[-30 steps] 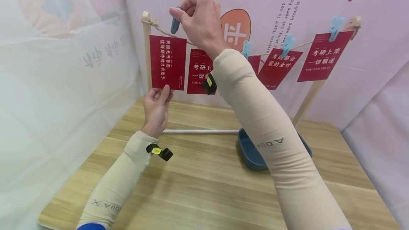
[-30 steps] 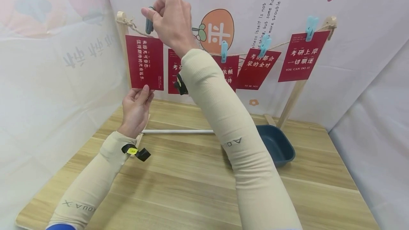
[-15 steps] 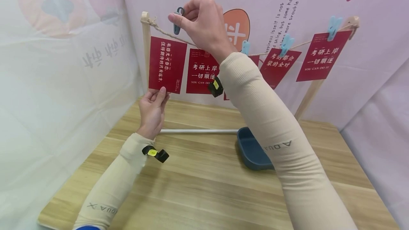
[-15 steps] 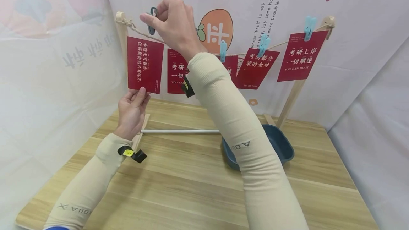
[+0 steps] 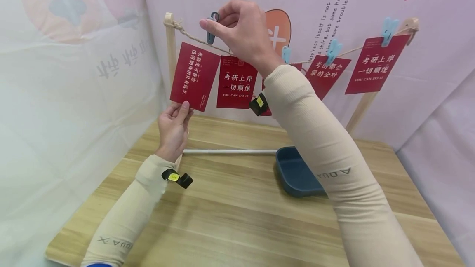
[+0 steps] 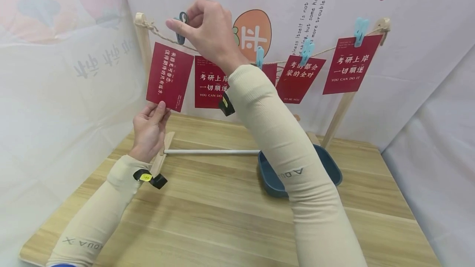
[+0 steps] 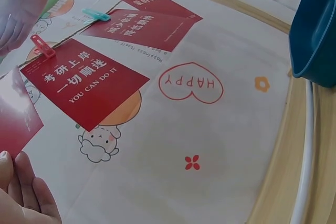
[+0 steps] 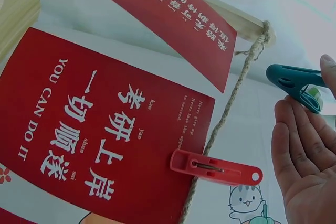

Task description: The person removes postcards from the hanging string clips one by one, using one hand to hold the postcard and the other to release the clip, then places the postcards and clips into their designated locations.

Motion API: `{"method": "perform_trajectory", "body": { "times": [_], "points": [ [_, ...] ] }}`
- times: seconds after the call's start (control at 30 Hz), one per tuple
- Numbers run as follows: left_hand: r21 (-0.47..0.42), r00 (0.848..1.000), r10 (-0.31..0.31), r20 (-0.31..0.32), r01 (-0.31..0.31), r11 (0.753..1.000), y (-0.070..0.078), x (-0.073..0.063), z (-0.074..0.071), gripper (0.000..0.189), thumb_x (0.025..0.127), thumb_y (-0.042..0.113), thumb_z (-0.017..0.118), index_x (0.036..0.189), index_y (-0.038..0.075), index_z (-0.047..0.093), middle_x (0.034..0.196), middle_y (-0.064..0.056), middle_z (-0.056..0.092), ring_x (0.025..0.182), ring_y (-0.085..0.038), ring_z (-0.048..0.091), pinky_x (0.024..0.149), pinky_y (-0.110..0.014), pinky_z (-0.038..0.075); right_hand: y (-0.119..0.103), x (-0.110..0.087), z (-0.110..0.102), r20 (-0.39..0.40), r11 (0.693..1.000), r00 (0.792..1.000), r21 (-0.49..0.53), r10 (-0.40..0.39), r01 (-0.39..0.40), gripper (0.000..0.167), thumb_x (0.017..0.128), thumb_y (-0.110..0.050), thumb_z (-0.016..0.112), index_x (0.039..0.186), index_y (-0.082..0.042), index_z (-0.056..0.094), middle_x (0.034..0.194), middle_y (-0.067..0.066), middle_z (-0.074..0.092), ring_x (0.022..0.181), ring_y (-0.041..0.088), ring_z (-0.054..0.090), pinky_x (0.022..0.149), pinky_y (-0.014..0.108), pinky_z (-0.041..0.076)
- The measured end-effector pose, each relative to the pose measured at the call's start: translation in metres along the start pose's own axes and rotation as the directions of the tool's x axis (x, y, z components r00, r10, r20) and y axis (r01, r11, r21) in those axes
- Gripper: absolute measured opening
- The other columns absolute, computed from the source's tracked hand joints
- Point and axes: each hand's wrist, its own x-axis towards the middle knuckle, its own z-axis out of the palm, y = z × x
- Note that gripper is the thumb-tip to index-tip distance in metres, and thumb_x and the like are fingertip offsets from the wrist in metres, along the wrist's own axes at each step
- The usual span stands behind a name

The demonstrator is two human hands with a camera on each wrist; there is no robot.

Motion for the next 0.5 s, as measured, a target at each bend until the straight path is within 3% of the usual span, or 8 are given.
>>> {"method": "perform_trajectory", "body": {
  "times": [0.37, 0.5],
  "points": [
    [-0.009, 1.000, -0.001, -0.004, 0.001, 1.000, 0.002, 0.002, -0.007, 0.010, 0.101, 0.003, 0.066, 0.096, 0.008, 0.073, 0.087, 0.000, 0.078, 0.078, -0.010, 0.069, 0.086, -0.021, 0.063, 0.012, -0.011, -0.012, -0.007, 0.999, 0.999, 0.004, -0.035, 0.035, 0.043, 0.091, -0.042, 0.083, 0.114, -0.007, 0.073, 0.109, 0.006, 0.078, 0.097, 0.009, 0.072, 0.089, 0.018, 0.057],
    [0.042, 1.000, 0.014, 0.011, -0.014, 0.999, 0.004, 0.001, -0.010, 0.010, 0.102, 0.005, 0.066, 0.098, 0.010, 0.074, 0.090, 0.002, 0.078, 0.081, -0.008, 0.068, 0.088, -0.021, 0.062, 0.019, -0.015, -0.017, -0.015, 0.999, 0.999, 0.020, -0.028, 0.028, 0.043, 0.092, -0.040, 0.083, 0.115, -0.006, 0.073, 0.109, 0.008, 0.078, 0.096, 0.011, 0.072, 0.089, 0.019, 0.057]
  ]
}}
